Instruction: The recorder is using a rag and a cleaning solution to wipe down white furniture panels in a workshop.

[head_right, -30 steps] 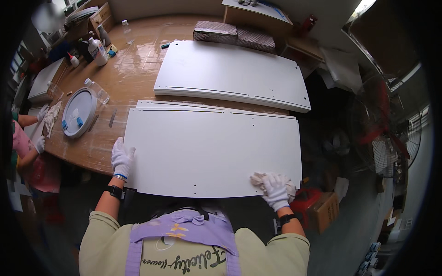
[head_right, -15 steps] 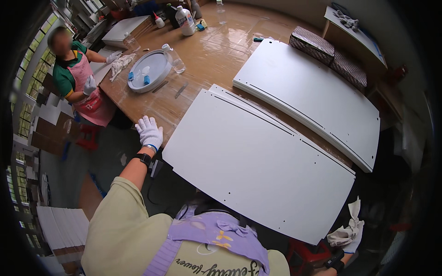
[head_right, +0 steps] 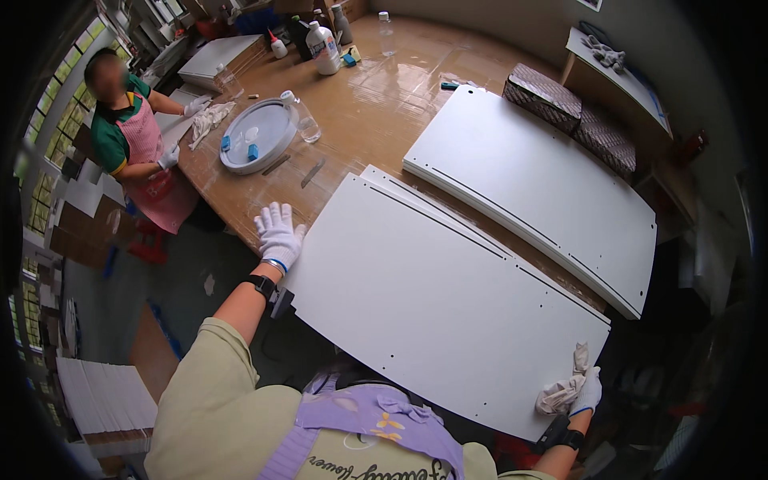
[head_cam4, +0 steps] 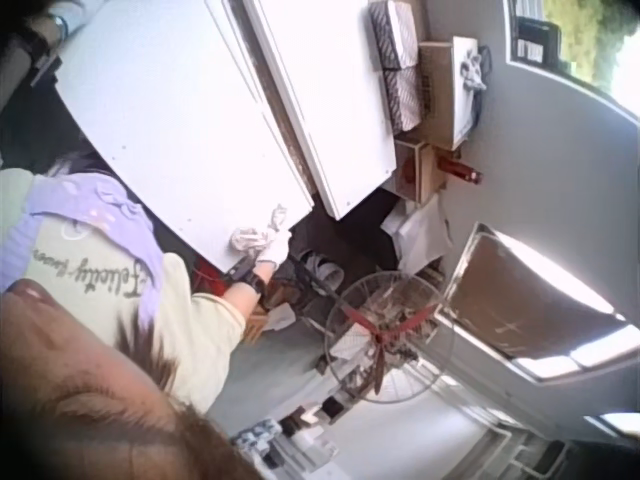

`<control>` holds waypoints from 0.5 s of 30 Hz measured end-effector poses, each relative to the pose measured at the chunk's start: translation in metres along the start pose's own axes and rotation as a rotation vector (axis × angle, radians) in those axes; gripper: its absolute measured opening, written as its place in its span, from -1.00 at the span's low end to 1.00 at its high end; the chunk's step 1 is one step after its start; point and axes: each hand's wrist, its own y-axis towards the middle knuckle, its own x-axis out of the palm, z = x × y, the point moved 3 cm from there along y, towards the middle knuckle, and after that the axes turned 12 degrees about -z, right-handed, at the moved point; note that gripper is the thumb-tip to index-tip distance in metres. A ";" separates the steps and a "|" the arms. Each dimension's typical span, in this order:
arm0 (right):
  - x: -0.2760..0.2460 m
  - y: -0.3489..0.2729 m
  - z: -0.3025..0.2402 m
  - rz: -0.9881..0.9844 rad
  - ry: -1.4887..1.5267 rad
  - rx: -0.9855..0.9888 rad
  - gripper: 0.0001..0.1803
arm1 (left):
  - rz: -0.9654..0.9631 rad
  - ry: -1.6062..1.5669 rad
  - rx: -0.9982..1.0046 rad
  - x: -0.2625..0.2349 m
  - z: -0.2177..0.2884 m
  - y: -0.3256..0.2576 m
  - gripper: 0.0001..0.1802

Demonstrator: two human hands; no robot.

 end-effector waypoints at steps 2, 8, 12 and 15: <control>0.018 -0.008 0.000 0.057 -0.063 -0.034 -0.65 | -0.019 0.018 0.334 -0.024 0.058 -0.026 -0.23; 0.045 -0.027 -0.023 0.032 -0.259 0.090 -0.60 | -0.079 0.033 1.284 -0.020 0.179 -0.102 -0.27; 0.029 -0.029 -0.024 0.049 -0.324 0.078 -0.60 | -0.015 -0.040 0.996 -0.033 0.177 -0.040 -0.25; 0.052 -0.040 -0.032 0.030 -0.370 0.064 -0.61 | -0.079 -0.069 0.322 -0.036 0.104 0.028 -0.24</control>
